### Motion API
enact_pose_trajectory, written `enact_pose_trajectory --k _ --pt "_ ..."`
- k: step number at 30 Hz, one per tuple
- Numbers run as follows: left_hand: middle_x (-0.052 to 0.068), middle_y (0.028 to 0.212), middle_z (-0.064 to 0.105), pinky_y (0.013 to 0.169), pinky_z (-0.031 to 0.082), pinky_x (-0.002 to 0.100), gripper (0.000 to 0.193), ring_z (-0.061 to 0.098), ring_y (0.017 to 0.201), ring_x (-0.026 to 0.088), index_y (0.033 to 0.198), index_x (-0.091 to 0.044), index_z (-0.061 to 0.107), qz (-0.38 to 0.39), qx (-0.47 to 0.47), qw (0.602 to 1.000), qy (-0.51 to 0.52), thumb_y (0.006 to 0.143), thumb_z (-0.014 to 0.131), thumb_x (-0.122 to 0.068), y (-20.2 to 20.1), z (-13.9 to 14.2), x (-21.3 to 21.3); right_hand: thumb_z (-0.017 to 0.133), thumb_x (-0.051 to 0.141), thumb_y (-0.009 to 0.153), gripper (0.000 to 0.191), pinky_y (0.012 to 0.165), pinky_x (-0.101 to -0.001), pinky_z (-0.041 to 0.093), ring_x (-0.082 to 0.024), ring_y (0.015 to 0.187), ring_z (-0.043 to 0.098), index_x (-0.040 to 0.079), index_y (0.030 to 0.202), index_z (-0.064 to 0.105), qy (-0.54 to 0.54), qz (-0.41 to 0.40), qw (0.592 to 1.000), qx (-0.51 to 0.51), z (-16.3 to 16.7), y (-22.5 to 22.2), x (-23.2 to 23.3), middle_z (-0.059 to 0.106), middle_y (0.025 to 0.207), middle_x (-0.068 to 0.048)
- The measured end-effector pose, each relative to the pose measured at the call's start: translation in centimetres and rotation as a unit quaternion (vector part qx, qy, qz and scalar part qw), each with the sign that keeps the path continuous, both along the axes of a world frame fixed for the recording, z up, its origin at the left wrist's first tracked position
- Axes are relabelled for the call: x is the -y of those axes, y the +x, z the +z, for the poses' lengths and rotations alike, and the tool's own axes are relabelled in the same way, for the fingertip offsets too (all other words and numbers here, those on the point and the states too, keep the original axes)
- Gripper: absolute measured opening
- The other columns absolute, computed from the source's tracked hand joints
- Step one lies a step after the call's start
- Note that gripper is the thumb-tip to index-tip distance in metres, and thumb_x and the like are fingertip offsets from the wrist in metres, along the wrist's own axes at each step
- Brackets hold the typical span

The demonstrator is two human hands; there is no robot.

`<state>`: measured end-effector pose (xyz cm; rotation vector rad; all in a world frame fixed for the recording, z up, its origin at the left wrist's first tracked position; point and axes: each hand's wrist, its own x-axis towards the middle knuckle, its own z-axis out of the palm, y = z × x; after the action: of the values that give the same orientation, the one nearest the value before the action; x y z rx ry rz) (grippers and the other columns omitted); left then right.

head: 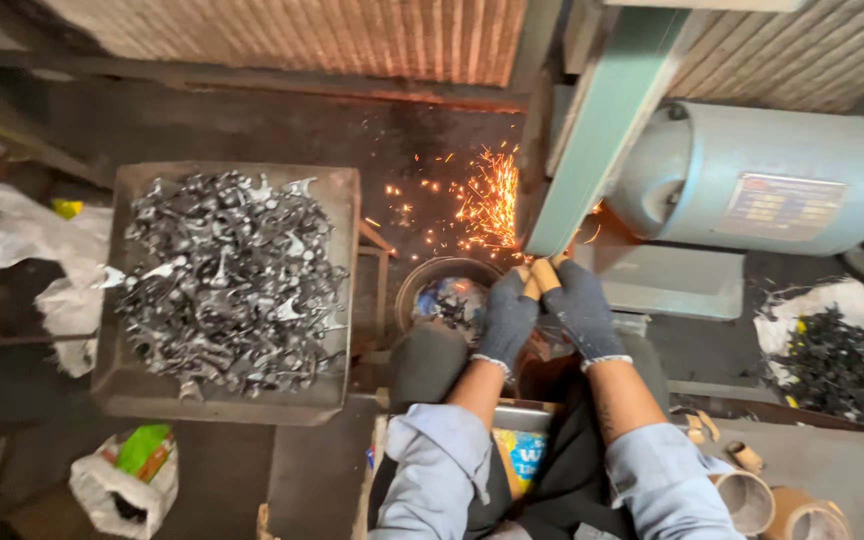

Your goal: The person sits at a belt grinder and grinds small metal castings one at a time, holding each piece against the moving belt with both hands until sparks fly, then places the finished piece in a tray of similar parts and picks up the next one.

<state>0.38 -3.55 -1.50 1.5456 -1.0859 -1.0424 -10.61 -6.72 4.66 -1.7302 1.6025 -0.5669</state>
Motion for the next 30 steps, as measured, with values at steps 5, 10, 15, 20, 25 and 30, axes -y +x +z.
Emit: enact_pose_trajectory --k 5,10,15,20,25,30 --pt "0.022 0.097 0.073 0.081 0.053 0.047 0.026 0.070 0.093 0.040 0.104 -0.004 0.072 0.000 0.162 0.985 0.063 0.086 0.070 -0.022 0.6 0.5 -0.3 0.060 0.033 0.105 0.034 0.077 -0.0338 0.055 -0.019 0.087 0.067 0.002 0.111 0.070 0.219 -0.146 0.849 0.458 -2.1 1.8 -0.8 0.074 0.099 -0.007" --pt "0.019 0.096 0.075 0.078 0.054 0.044 0.027 0.071 0.088 0.037 0.103 -0.005 0.075 0.038 0.228 0.970 -0.080 0.089 0.074 -0.028 2.6 1.3 0.0 0.060 0.031 0.103 0.033 0.077 -0.0302 0.056 -0.016 0.088 0.067 0.002 0.116 0.067 0.248 -0.338 0.611 0.672 -1.9 5.0 -1.3 0.072 0.100 -0.005" --pt "0.005 0.101 0.073 0.082 0.056 0.036 0.031 0.069 0.094 0.020 0.110 -0.002 0.071 -0.038 -0.150 0.983 -0.096 0.096 0.071 -0.030 2.2 0.8 -2.1 0.070 0.033 0.092 0.039 0.078 -0.0309 0.057 -0.013 0.087 0.067 0.006 0.120 0.068 0.150 -0.142 0.886 0.415 0.4 1.5 -3.0 0.073 0.101 -0.005" --pt "0.004 0.087 0.068 0.063 0.054 0.035 0.032 0.065 0.074 0.018 0.107 -0.010 0.066 0.070 -0.592 0.784 0.173 0.102 0.062 -0.042 -2.9 0.2 -3.2 0.073 0.037 0.089 0.039 0.066 -0.0307 0.054 -0.014 0.074 0.066 0.006 0.113 0.075 0.162 -0.172 0.956 0.174 1.9 0.8 -1.9 0.076 0.091 -0.006" --pt "0.004 0.090 0.068 0.066 0.053 0.034 0.025 0.063 0.079 0.018 0.109 -0.011 0.068 0.148 -0.587 0.793 0.068 0.106 0.063 -0.034 -3.8 -0.1 -1.0 0.070 0.031 0.098 0.037 0.059 -0.0324 0.045 -0.017 0.068 0.059 -0.005 0.107 0.075 0.189 -0.095 0.954 0.213 1.3 1.1 0.1 0.072 0.086 -0.011" --pt "0.017 0.102 0.072 0.079 0.054 0.041 0.025 0.067 0.094 0.031 0.112 -0.004 0.072 0.135 -0.043 0.990 -0.011 0.095 0.067 -0.023 0.5 -1.1 -0.2 0.065 0.026 0.098 0.033 0.069 -0.0275 0.056 -0.013 0.079 0.068 -0.006 0.105 0.071 0.240 -0.091 0.889 0.380 -0.2 1.9 0.4 0.074 0.092 -0.008"
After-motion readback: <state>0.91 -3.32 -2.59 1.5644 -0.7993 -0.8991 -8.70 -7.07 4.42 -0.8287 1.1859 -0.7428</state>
